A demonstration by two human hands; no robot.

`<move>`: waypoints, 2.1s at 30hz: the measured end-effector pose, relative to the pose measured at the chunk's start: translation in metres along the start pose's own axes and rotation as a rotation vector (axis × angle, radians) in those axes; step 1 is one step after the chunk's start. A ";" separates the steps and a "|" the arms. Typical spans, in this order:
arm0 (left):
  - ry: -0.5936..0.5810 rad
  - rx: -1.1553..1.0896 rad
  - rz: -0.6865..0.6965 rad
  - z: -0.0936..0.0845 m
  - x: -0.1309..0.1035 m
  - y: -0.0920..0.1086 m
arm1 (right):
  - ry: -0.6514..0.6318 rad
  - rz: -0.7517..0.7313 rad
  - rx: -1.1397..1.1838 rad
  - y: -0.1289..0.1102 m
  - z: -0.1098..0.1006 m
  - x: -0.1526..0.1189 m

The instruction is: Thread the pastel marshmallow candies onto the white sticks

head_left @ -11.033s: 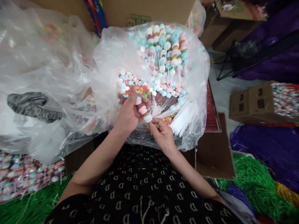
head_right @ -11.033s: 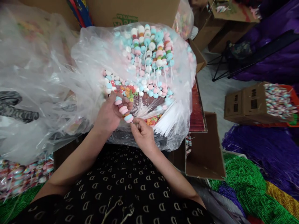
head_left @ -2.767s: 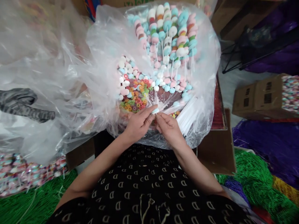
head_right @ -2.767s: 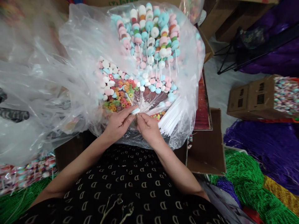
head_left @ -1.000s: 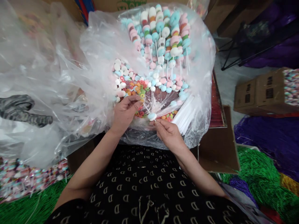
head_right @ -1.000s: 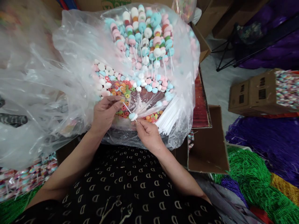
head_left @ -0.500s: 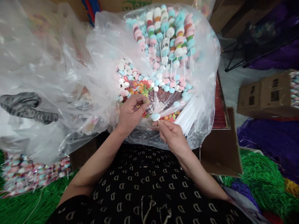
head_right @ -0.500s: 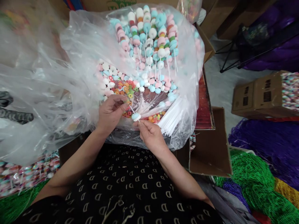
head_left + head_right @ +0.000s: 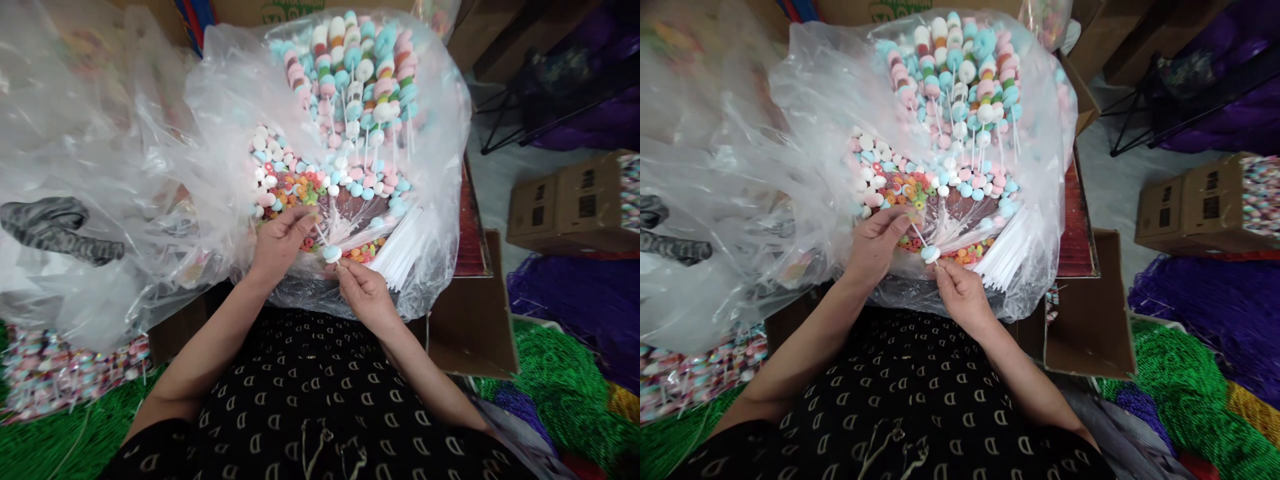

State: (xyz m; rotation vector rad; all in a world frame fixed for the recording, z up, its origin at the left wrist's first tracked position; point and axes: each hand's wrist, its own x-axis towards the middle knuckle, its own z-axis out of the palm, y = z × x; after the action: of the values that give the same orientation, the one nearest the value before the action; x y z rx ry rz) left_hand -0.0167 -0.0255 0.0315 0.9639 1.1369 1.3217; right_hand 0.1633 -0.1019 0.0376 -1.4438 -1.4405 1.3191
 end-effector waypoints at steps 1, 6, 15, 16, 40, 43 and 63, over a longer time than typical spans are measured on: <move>0.003 -0.018 -0.013 0.001 0.000 -0.001 | 0.006 0.000 -0.001 0.000 0.000 0.000; 0.018 -0.201 -0.099 0.004 0.000 -0.001 | 0.046 0.001 0.014 0.000 0.004 0.001; 0.041 -0.282 -0.098 0.010 -0.008 0.003 | 0.042 -0.010 0.027 -0.005 0.008 -0.001; 0.041 -0.300 -0.106 0.011 -0.008 0.003 | 0.032 -0.014 0.031 -0.006 0.009 -0.001; -0.171 0.108 0.053 0.004 -0.006 0.012 | -0.004 -0.102 -0.029 -0.024 -0.005 0.040; -0.097 0.634 0.321 -0.024 0.023 0.020 | 0.036 -0.117 0.002 -0.030 -0.014 0.050; -0.228 1.734 0.344 -0.061 0.057 0.031 | 0.124 -0.047 -0.973 -0.021 -0.023 0.148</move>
State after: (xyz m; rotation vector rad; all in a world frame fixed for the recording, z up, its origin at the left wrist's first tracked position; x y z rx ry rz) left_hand -0.0870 0.0268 0.0451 2.4965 1.9106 0.0904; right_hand 0.1594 0.0491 0.0362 -1.9959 -2.1374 0.4396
